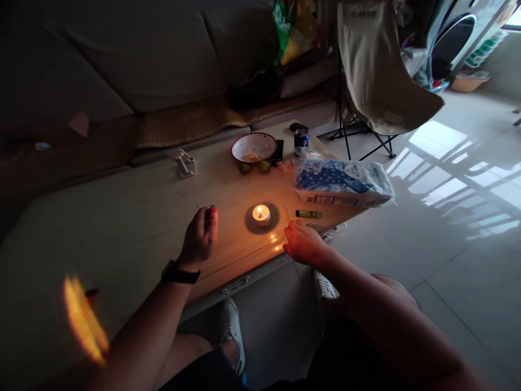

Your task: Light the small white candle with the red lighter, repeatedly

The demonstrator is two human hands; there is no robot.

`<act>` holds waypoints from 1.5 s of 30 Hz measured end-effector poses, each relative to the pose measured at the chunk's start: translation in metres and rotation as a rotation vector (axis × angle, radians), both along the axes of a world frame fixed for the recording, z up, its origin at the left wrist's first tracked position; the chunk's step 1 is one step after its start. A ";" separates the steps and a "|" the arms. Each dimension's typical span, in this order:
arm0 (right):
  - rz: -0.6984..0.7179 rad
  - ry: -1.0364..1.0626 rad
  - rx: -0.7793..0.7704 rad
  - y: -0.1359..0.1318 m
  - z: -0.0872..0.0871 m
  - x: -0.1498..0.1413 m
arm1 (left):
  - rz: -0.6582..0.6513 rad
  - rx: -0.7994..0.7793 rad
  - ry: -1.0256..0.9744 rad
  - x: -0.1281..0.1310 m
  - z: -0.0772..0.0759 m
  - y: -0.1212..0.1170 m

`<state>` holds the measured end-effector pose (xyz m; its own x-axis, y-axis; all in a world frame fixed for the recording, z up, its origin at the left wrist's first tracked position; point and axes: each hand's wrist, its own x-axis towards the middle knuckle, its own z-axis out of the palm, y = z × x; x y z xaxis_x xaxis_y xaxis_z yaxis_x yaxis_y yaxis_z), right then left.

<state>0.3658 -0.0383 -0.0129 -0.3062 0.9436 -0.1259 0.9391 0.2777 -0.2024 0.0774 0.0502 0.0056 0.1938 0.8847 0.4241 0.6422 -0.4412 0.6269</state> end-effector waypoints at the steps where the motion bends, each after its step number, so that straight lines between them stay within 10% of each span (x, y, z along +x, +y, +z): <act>1: 0.001 -0.002 -0.001 0.000 0.000 0.000 | -0.003 -0.001 0.005 0.000 0.000 0.000; 45: 0.001 0.035 -0.023 0.001 0.000 0.000 | -0.034 0.005 0.099 0.002 -0.003 -0.001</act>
<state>0.3660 -0.0374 -0.0128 -0.3121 0.9402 -0.1368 0.9309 0.2739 -0.2416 0.0791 0.0495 0.0030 0.2647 0.8748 0.4057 0.6854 -0.4666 0.5590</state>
